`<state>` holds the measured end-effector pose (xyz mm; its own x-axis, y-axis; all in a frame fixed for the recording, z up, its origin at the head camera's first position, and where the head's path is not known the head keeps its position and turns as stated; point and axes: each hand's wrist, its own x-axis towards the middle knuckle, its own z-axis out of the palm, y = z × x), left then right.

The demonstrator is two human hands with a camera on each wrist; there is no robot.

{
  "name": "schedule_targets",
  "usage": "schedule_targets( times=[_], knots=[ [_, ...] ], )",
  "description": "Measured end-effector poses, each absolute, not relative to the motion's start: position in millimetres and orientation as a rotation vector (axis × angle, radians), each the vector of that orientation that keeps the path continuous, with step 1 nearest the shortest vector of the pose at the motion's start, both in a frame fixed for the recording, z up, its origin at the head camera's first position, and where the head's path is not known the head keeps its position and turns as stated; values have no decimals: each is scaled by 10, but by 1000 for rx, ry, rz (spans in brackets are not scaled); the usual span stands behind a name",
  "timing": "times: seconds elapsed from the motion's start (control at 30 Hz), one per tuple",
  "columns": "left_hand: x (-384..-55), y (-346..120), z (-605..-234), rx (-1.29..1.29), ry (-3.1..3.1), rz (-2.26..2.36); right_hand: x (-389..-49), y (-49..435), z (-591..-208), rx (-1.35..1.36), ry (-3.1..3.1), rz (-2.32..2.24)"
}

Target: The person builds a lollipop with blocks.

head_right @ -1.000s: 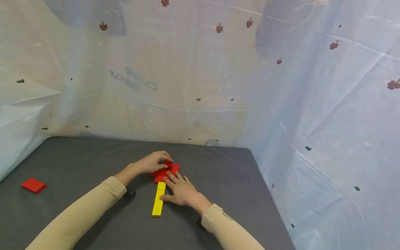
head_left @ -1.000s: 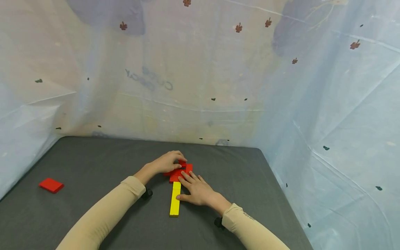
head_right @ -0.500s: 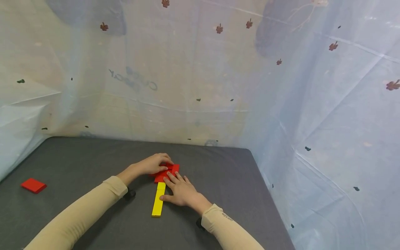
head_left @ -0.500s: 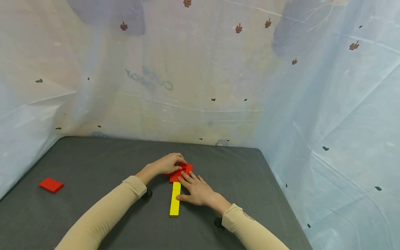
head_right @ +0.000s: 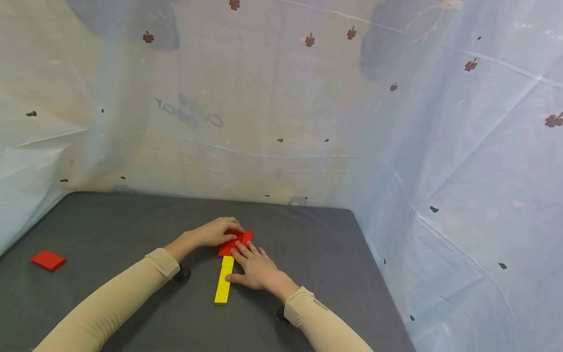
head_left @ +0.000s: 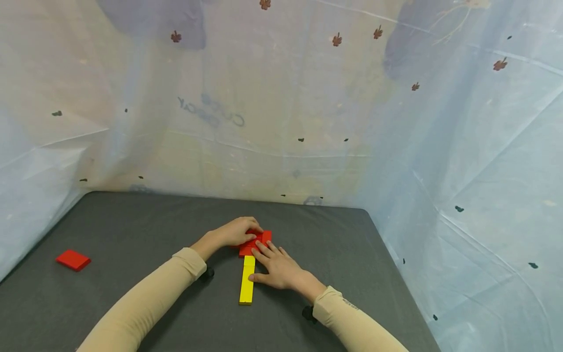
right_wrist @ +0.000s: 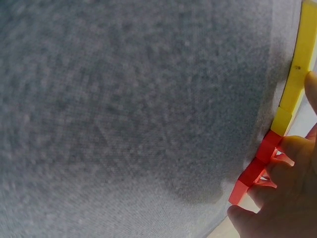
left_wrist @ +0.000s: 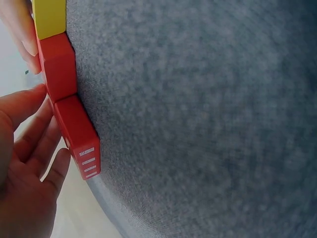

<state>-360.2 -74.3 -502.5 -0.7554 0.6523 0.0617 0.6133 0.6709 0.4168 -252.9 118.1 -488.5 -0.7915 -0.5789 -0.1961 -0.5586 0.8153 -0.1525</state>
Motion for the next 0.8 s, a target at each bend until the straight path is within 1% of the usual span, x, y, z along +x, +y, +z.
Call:
schedule_targets(
  times=[0.23,0.4,0.8],
  knots=[
    [-3586,-805,-5011,1093,2837,678,-2528,1159,-4883,-890,2779,-106],
    [-3561,-937,-4968,1095,2888,738,-2518,1150,-4884,-887,2774,-105],
    [-3432,-1566,-4802,1039,3010,768,-2521,1158,-4886,-863,2777,-107]
  ],
)
